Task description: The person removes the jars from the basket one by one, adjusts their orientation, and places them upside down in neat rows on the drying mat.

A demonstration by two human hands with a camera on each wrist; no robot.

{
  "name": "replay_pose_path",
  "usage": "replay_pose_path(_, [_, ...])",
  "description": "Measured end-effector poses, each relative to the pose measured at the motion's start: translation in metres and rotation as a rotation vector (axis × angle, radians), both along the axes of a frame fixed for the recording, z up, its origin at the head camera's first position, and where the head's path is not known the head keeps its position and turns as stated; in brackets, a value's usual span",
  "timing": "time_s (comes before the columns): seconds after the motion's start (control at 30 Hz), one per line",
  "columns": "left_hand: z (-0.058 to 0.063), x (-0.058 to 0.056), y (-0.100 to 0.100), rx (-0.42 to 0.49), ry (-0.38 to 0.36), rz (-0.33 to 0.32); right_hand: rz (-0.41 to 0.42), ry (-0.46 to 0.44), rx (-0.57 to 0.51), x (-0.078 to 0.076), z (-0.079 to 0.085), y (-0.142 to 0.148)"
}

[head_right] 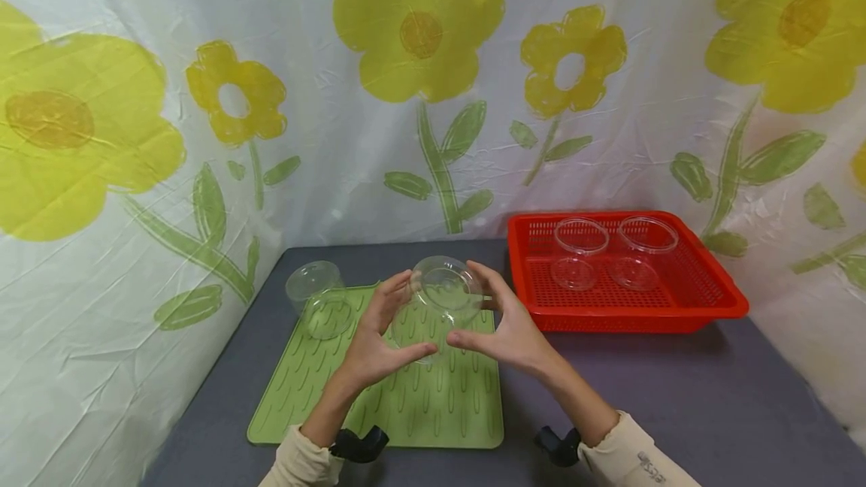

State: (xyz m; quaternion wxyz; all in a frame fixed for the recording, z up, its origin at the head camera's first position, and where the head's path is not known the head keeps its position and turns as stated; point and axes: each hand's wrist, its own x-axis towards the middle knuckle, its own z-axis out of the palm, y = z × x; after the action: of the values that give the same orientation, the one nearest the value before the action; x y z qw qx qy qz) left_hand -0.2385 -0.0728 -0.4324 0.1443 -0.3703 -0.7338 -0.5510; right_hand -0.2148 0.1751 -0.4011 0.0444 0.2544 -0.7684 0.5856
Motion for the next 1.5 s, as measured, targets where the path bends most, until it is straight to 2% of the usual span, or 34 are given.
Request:
replay_pose_path(0.27, [-0.003, 0.002, -0.001, 0.038, -0.003, -0.010, -0.017, -0.018, -0.040, -0.002, -0.001, -0.012])
replay_pose_path(0.43, [-0.005, 0.003, -0.003, 0.032, -0.021, 0.004, -0.001, 0.007, -0.088, -0.006, -0.003, -0.017])
replay_pose_path(0.57, [-0.008, 0.003, -0.009, 0.007, -0.062, 0.042, 0.009, 0.016, -0.106, -0.011, -0.007, -0.024])
replay_pose_path(0.7, [-0.015, 0.005, -0.021, -0.019, -0.102, 0.091, -0.009, -0.006, -0.076, -0.013, -0.009, -0.029])
replay_pose_path(0.8, [-0.023, 0.006, -0.035, -0.028, -0.062, 0.145, -0.030, -0.015, -0.057, -0.013, -0.010, -0.031])
replay_pose_path(0.83, [-0.027, 0.007, -0.041, -0.019, -0.031, 0.170, -0.037, -0.017, -0.055, -0.013, -0.010, -0.031])
replay_pose_path(0.9, [-0.032, 0.005, -0.052, 0.031, 0.078, 0.226, -0.045, -0.020, -0.056, -0.014, -0.011, -0.031])
replay_pose_path(1.07, [-0.042, -0.003, -0.079, 0.249, 0.388, 0.411, -0.075, -0.020, -0.038, -0.018, -0.016, -0.032])
replay_pose_path(1.17, [-0.046, -0.005, -0.096, 0.313, 0.469, 0.566, -0.103, -0.020, -0.010, -0.020, -0.017, -0.033])
replay_pose_path(1.23, [-0.049, -0.004, -0.107, 0.315, 0.465, 0.684, -0.118, -0.025, 0.003, -0.022, -0.018, -0.035])
replay_pose_path(1.3, [-0.053, -0.003, -0.116, 0.284, 0.420, 0.785, -0.134, -0.027, 0.016, -0.022, -0.019, -0.037])
replay_pose_path(1.4, [-0.058, 0.002, -0.128, 0.197, 0.270, 0.890, -0.154, -0.035, 0.026, -0.024, -0.020, -0.040])
replay_pose_path(1.5, [-0.061, 0.006, -0.136, 0.062, 0.079, 0.951, -0.172, -0.041, 0.033, -0.025, -0.022, -0.044])
